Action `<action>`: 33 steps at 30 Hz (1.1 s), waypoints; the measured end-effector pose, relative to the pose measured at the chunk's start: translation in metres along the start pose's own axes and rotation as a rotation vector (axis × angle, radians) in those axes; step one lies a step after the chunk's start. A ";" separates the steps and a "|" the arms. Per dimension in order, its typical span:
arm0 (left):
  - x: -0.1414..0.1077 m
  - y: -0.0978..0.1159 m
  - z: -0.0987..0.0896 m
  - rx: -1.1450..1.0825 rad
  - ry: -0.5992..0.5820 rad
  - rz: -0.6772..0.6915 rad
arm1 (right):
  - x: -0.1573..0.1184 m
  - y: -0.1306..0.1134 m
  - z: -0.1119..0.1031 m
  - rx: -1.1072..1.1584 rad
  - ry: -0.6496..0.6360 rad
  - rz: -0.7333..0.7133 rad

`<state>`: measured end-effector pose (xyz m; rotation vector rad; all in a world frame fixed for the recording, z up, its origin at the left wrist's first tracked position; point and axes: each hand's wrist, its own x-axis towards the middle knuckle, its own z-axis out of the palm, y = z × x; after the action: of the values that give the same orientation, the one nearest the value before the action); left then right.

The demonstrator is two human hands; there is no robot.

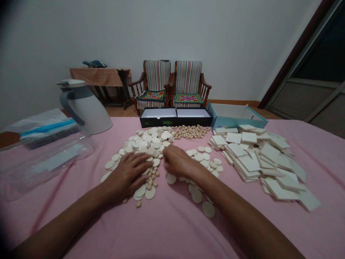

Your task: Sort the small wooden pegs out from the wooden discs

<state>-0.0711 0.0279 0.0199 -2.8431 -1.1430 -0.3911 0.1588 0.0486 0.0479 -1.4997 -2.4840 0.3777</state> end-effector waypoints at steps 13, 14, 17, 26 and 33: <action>0.000 0.002 -0.004 0.010 0.008 0.012 | -0.004 -0.016 0.001 0.088 -0.035 -0.112; 0.000 0.002 -0.004 0.013 0.005 0.008 | -0.006 -0.022 0.005 0.066 -0.063 -0.120; 0.001 0.002 -0.003 0.020 0.001 -0.003 | -0.011 -0.032 0.017 0.030 -0.079 -0.131; 0.000 0.002 -0.004 0.004 0.000 -0.005 | 0.006 0.017 0.000 -0.043 0.156 0.142; 0.000 -0.002 0.002 0.006 0.017 0.009 | 0.005 0.013 -0.006 0.115 0.283 -0.004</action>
<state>-0.0719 0.0293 0.0179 -2.8328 -1.1263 -0.4095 0.1693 0.0599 0.0494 -1.3954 -2.2078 0.2806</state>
